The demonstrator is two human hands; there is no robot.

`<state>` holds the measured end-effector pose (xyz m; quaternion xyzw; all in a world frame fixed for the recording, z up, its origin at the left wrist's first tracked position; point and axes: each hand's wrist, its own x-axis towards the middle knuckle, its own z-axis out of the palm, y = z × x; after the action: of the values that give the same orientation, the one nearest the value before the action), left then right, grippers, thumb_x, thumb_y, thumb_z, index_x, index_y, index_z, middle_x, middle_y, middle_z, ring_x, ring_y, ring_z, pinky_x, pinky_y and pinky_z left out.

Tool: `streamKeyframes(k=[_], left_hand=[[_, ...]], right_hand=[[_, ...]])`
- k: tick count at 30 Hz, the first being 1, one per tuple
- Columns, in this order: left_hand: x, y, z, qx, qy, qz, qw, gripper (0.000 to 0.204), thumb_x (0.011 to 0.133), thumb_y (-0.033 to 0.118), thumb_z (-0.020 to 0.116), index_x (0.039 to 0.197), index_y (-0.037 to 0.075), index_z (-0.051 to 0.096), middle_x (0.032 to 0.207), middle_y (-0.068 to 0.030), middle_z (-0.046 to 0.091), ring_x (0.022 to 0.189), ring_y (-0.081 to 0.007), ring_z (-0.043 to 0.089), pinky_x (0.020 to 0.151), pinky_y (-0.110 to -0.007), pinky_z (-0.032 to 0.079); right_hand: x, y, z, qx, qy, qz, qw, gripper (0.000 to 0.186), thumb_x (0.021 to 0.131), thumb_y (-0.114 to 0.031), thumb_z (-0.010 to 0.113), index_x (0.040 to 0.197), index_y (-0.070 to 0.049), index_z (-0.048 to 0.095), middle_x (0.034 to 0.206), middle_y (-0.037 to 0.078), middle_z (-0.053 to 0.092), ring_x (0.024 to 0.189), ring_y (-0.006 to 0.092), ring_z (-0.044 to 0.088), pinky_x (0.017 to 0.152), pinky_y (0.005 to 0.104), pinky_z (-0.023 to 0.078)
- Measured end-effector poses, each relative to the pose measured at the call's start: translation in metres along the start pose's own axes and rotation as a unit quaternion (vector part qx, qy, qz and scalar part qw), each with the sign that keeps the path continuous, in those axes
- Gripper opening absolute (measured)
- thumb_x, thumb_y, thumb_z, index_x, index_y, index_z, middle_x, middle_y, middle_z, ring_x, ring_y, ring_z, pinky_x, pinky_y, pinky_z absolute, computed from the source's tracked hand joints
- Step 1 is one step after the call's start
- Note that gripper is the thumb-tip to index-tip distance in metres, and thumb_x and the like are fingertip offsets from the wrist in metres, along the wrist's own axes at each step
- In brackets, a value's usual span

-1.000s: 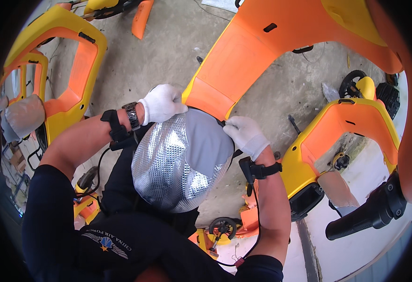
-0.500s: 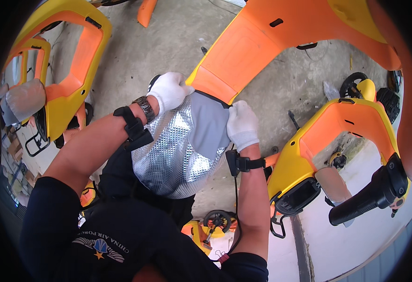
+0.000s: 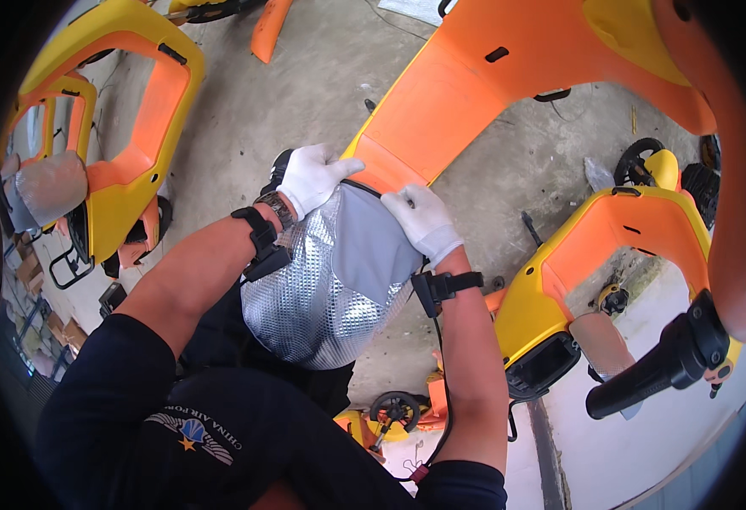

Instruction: The person fits a silver insulated cover onto a scooter seat and then opens the seat compartment.

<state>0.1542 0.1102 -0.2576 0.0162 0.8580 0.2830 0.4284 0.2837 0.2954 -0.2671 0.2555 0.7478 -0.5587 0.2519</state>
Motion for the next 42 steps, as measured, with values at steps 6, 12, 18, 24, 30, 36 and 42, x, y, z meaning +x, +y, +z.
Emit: streamKeyframes(k=[6,12,18,24,30,36,42], left_hand=[[0.004,0.002,-0.008,-0.058,0.007,0.024,0.998,0.052,0.074,0.044,0.076,0.072,-0.005,0.06,0.064,-0.017,0.058,0.058,-0.0248,0.053,0.06,-0.037,0.046],[-0.002,0.007,-0.016,-0.143,0.03,0.064,0.987,0.048,0.072,0.039,0.08,0.066,-0.004,0.059,0.056,-0.0069,0.053,0.054,-0.0125,0.047,0.052,-0.032,0.044],[0.002,0.004,-0.01,-0.26,0.046,0.025,0.964,0.044,0.071,0.036,0.08,0.07,-0.005,0.064,0.06,-0.0054,0.058,0.058,-0.0105,0.053,0.054,-0.03,0.046],[0.003,-0.005,-0.019,-0.237,0.0,0.026,0.971,0.044,0.078,0.037,0.074,0.076,-0.006,0.067,0.064,-0.0075,0.063,0.064,-0.0109,0.057,0.06,-0.03,0.048],[-0.011,-0.035,-0.045,-0.059,-0.18,0.071,0.979,0.034,0.083,0.029,0.068,0.09,-0.004,0.067,0.073,-0.0132,0.065,0.067,-0.0188,0.063,0.064,-0.034,0.048],[-0.034,-0.024,-0.014,-0.082,0.041,0.01,0.996,0.038,0.082,0.034,0.069,0.087,-0.003,0.065,0.074,-0.0208,0.064,0.069,-0.0294,0.065,0.064,-0.037,0.049],[-0.012,-0.038,-0.003,-0.058,0.041,0.076,0.995,0.044,0.082,0.04,0.07,0.077,-0.004,0.065,0.071,-0.0233,0.063,0.066,-0.0353,0.065,0.061,-0.038,0.051]], right_hand=[[0.016,-0.026,-0.019,-0.033,-0.153,0.068,0.985,0.037,0.083,-0.035,0.066,0.085,0.001,0.062,0.075,0.008,0.063,0.073,0.0146,0.058,0.07,0.0303,0.048],[0.032,-0.045,-0.005,-0.015,-0.158,0.013,0.987,0.037,0.084,-0.034,0.063,0.093,0.001,0.065,0.081,0.011,0.064,0.078,0.016,0.059,0.073,0.0302,0.047],[0.051,-0.056,0.019,-0.168,-0.158,-0.15,0.961,0.032,0.086,-0.029,0.059,0.1,-0.002,0.067,0.093,0.019,0.065,0.091,0.0328,0.063,0.081,0.0387,0.049],[0.037,-0.076,0.032,-0.304,-0.072,-0.159,0.937,0.021,0.088,-0.022,0.055,0.089,-0.003,0.063,0.093,0.019,0.065,0.094,0.0361,0.062,0.081,0.0442,0.049],[0.038,-0.087,0.032,-0.403,-0.051,-0.101,0.908,0.02,0.09,-0.024,0.053,0.09,-0.005,0.06,0.093,0.018,0.065,0.089,0.0374,0.064,0.079,0.0465,0.05],[0.04,-0.082,0.038,-0.349,-0.038,-0.08,0.933,0.023,0.092,-0.026,0.05,0.088,-0.004,0.055,0.088,0.022,0.065,0.087,0.0411,0.063,0.079,0.0497,0.049],[0.052,-0.076,0.037,-0.369,-0.093,-0.062,0.923,0.027,0.094,-0.028,0.045,0.091,-0.002,0.052,0.084,0.025,0.064,0.086,0.0434,0.062,0.078,0.0496,0.048]])
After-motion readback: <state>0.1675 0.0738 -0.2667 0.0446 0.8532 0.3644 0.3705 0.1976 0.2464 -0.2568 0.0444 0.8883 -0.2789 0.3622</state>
